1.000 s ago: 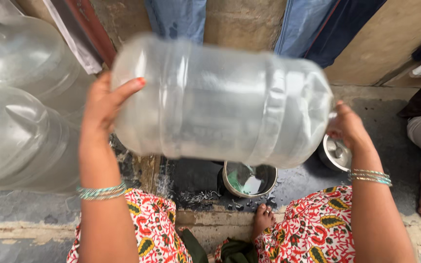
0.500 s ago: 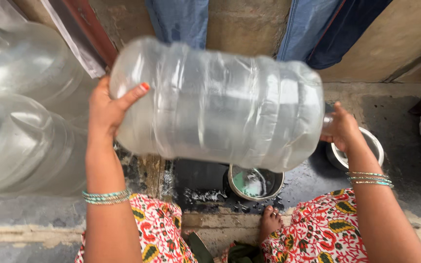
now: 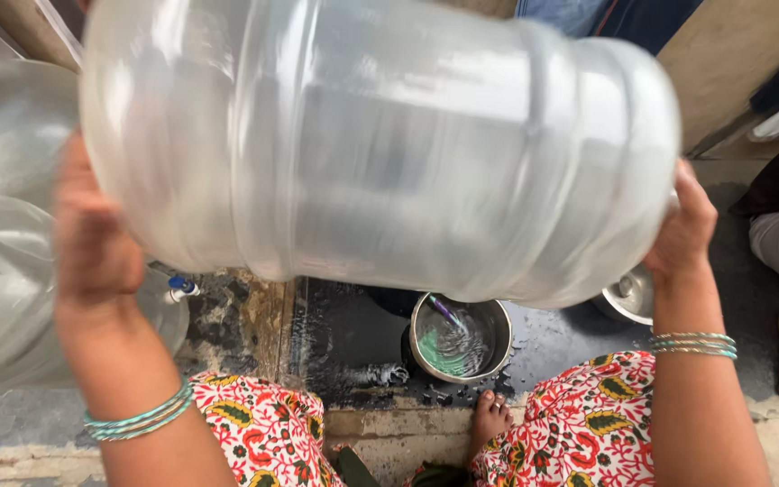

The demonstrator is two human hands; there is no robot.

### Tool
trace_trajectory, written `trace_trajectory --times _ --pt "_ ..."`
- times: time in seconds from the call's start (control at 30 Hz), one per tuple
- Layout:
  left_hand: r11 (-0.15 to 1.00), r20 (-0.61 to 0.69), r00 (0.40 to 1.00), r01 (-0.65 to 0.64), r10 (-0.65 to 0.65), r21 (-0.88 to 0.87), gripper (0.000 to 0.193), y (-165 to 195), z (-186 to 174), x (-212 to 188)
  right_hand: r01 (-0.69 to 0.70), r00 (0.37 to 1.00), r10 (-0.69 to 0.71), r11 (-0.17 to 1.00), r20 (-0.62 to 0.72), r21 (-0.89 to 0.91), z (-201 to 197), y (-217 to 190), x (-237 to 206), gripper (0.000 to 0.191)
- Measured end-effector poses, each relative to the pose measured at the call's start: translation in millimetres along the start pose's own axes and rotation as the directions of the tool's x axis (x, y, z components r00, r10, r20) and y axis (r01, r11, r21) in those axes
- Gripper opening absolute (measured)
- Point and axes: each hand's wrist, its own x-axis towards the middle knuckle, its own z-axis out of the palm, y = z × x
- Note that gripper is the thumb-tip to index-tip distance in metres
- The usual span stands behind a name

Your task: The person pours water from a large plastic water dispenser into a metal bowl on the floor. They repeatedly lift, tilt, and rotate the dispenser to empty its contents, then briefly refill it from a nearby bucket before continuing to pour.

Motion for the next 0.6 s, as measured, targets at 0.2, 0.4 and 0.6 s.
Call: trace_trajectory --times 0.2,0.4,0.6 --pt "0.871 -0.198 0.956 0.280 -0.216 0.404 0.076 -49 -23 3 -0.669 0.731 0.468 0.635 -0.498 -0.385 -16 52 7 0.058" --pt "0.659 -0.366 0.784 0.620 -0.502 0.425 0.068 -66 -29 4 -0.754 0.656 0.545 0.477 -0.522 -0.451 -67 81 7 0.066" --pt "0.914 -0.061 0.985 0.171 -0.160 0.369 0.060 -41 -21 -1 -0.296 0.922 0.147 0.865 -0.359 -0.404 -63 40 6 0.036"
